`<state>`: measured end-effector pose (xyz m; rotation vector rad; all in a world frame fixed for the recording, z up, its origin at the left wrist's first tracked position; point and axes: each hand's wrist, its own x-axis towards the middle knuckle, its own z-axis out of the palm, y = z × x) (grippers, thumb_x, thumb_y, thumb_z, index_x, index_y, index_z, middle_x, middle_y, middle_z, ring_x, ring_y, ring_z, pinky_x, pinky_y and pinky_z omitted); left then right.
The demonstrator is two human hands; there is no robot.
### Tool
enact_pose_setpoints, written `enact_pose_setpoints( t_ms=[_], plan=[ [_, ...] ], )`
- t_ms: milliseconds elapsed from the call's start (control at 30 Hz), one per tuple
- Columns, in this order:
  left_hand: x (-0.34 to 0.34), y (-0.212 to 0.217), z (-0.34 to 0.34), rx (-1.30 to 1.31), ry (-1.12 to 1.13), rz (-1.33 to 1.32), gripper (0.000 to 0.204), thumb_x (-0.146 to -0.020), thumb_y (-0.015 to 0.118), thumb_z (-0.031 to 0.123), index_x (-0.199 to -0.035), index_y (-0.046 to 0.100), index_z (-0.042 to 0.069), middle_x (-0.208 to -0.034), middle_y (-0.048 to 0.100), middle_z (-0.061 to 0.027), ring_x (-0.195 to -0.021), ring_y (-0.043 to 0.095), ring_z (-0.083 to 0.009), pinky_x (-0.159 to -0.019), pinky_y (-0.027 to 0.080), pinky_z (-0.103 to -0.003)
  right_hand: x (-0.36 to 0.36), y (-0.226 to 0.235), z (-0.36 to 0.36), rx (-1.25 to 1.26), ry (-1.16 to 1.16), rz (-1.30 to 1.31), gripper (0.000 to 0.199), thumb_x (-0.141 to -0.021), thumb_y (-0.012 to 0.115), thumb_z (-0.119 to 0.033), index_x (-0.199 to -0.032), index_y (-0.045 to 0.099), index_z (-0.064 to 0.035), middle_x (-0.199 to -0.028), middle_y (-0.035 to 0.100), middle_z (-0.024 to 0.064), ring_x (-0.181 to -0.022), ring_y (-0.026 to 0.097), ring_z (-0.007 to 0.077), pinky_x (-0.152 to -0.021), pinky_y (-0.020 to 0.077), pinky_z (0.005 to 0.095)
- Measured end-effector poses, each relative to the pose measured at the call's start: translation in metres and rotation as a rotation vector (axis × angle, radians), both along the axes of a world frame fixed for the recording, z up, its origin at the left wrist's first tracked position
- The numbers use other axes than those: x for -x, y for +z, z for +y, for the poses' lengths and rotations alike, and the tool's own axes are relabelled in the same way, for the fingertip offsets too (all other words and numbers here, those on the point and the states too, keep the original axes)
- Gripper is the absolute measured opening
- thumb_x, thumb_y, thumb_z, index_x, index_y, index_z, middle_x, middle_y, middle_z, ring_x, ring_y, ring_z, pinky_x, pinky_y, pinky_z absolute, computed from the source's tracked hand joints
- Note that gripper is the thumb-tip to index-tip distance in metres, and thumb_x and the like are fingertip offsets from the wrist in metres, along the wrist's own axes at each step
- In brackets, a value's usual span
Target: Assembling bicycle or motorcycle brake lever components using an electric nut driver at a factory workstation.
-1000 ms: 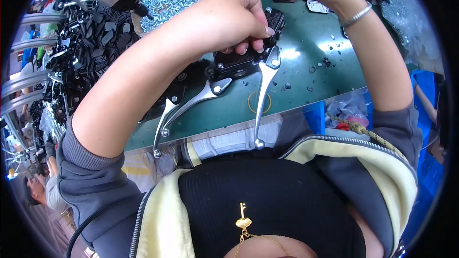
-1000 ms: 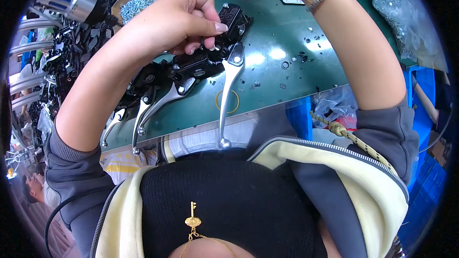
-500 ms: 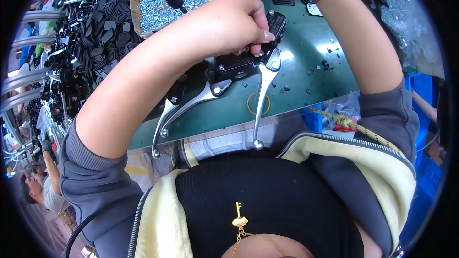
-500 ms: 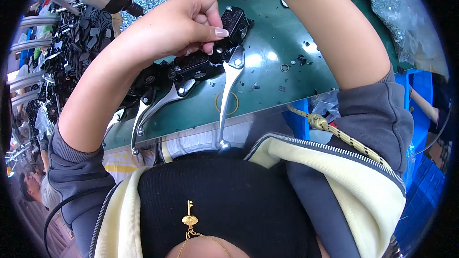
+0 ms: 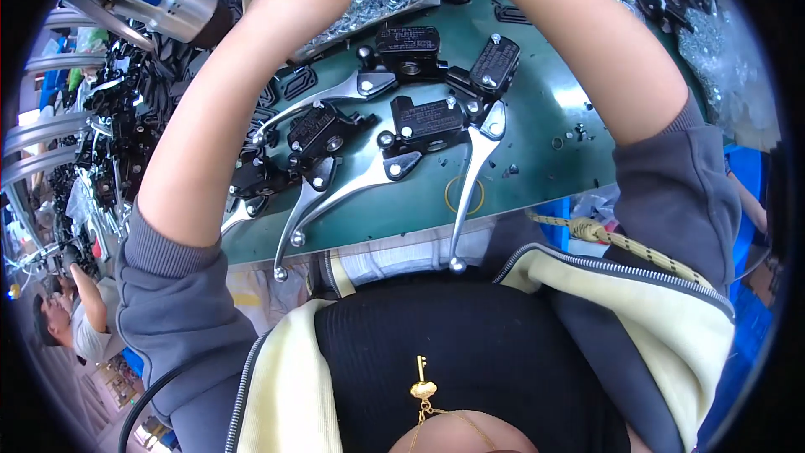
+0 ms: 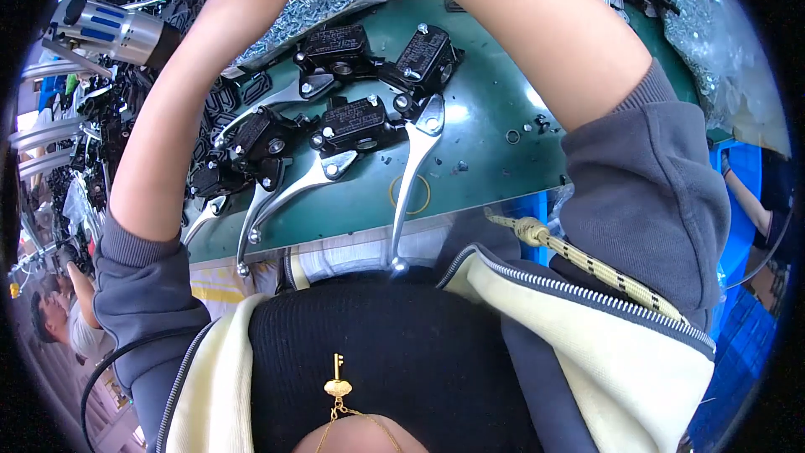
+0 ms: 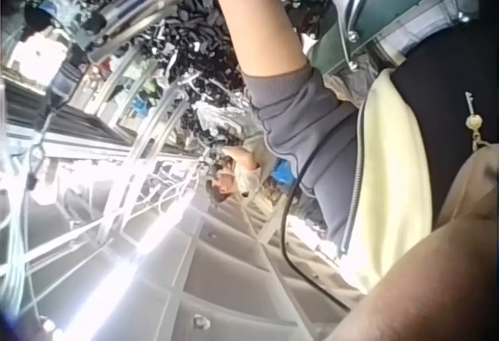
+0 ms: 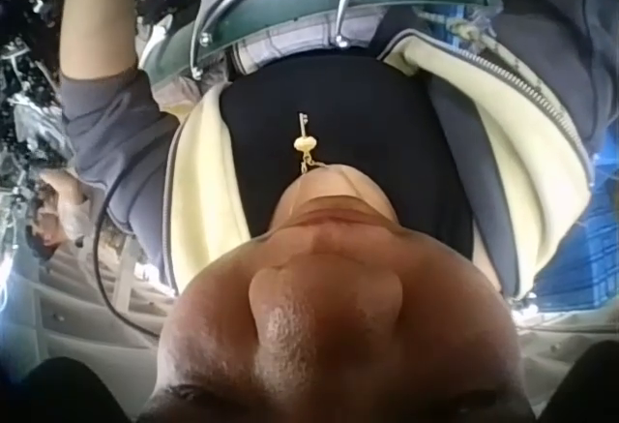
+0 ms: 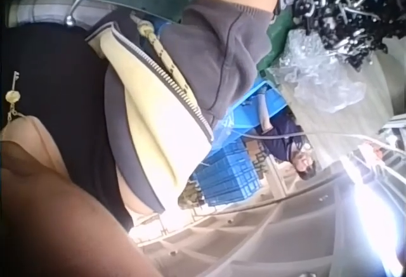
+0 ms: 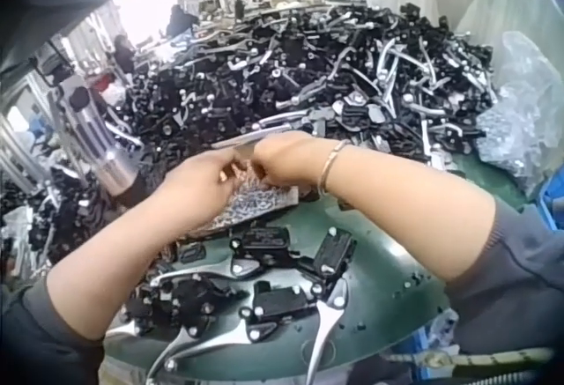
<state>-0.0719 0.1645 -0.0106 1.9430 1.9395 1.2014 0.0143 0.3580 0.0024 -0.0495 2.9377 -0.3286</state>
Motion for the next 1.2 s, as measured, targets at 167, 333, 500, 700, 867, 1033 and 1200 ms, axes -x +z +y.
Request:
enact_pose_setpoints(
  t_ms=[167,333,500,700,867,1033,1200],
  plan=[
    [0.028,-0.026,0.003,0.465,0.308,0.379,0.023,-0.09,0.077,0.024,-0.102,0.073,0.006,-0.083,0.072,-0.0099,-0.079,0.069,-0.0233,-0.073,0.054,-0.038,-0.01,-0.006,0.006,0.174,-0.037,0.158,0.018,-0.084,0.075,-0.019,-0.098,0.078,-0.0081,-0.093,0.076,0.0173,-0.084,0.073,0.0291,-0.077,0.0568,0.0405],
    [0.036,-0.02,0.004,0.575,0.222,0.2,0.021,-0.089,0.076,0.027,-0.096,0.075,0.007,-0.083,0.073,-0.0119,-0.078,0.069,-0.0263,-0.073,0.054,-0.04,-0.018,-0.002,0.017,0.541,-0.161,0.164,0.019,-0.085,0.081,-0.02,-0.096,0.077,-0.0049,-0.09,0.076,0.0093,-0.08,0.07,0.0186,-0.075,0.055,0.0337],
    [0.047,-0.03,-0.005,0.565,0.229,0.134,0.018,-0.088,0.077,0.024,-0.093,0.076,0.006,-0.081,0.072,-0.0115,-0.076,0.07,-0.0246,-0.072,0.054,-0.039,-0.059,0.038,0.012,0.882,-0.215,-0.292,0.024,-0.089,0.082,-0.022,-0.103,0.076,-0.003,-0.095,0.076,0.0024,-0.087,0.068,0.0111,-0.08,0.0533,0.0272],
    [0.032,-0.006,0.004,0.616,0.388,0.13,0.016,-0.09,0.076,0.018,-0.098,0.075,0.004,-0.086,0.073,-0.0046,-0.081,0.067,-0.0148,-0.076,0.054,-0.031,-0.077,0.001,0.022,1.092,-0.079,-0.408,0.025,-0.089,0.082,-0.016,-0.108,0.074,-0.0012,-0.099,0.075,0.003,-0.092,0.068,0.0102,-0.084,0.0533,0.0248],
    [0.027,0.008,-0.001,0.412,0.409,-0.196,0.017,-0.09,0.076,0.012,-0.091,0.064,0.0,-0.082,0.071,-0.0073,-0.074,0.066,-0.0123,-0.068,0.055,-0.028,-0.076,-0.002,0.015,1.146,-0.101,-0.463,0.025,-0.089,0.082,-0.013,-0.109,0.074,0.0002,-0.101,0.075,0.0041,-0.094,0.068,0.0104,-0.087,0.0533,0.0245],
    [0.023,0.003,-0.007,0.314,0.299,-0.458,0.016,-0.088,0.078,0.009,-0.095,0.067,0.0,-0.084,0.071,-0.0069,-0.073,0.065,-0.0119,-0.069,0.055,-0.028,-0.075,-0.008,0.017,1.177,-0.06,-0.466,0.031,-0.091,0.08,-0.02,-0.114,0.073,0.0007,-0.103,0.076,0.0056,-0.096,0.069,0.011,-0.088,0.0534,0.0254],
    [0.02,0.006,-0.011,0.392,0.418,-0.349,0.016,-0.088,0.078,0.011,-0.099,0.07,0.002,-0.088,0.073,-0.0037,-0.078,0.066,-0.0113,-0.074,0.054,-0.027,-0.082,-0.012,0.012,1.058,-0.079,-0.31,0.024,-0.085,0.084,-0.021,-0.099,0.077,-0.0039,-0.1,0.069,0.0049,-0.097,0.066,0.0167,-0.096,0.0489,0.0301]
  ],
)
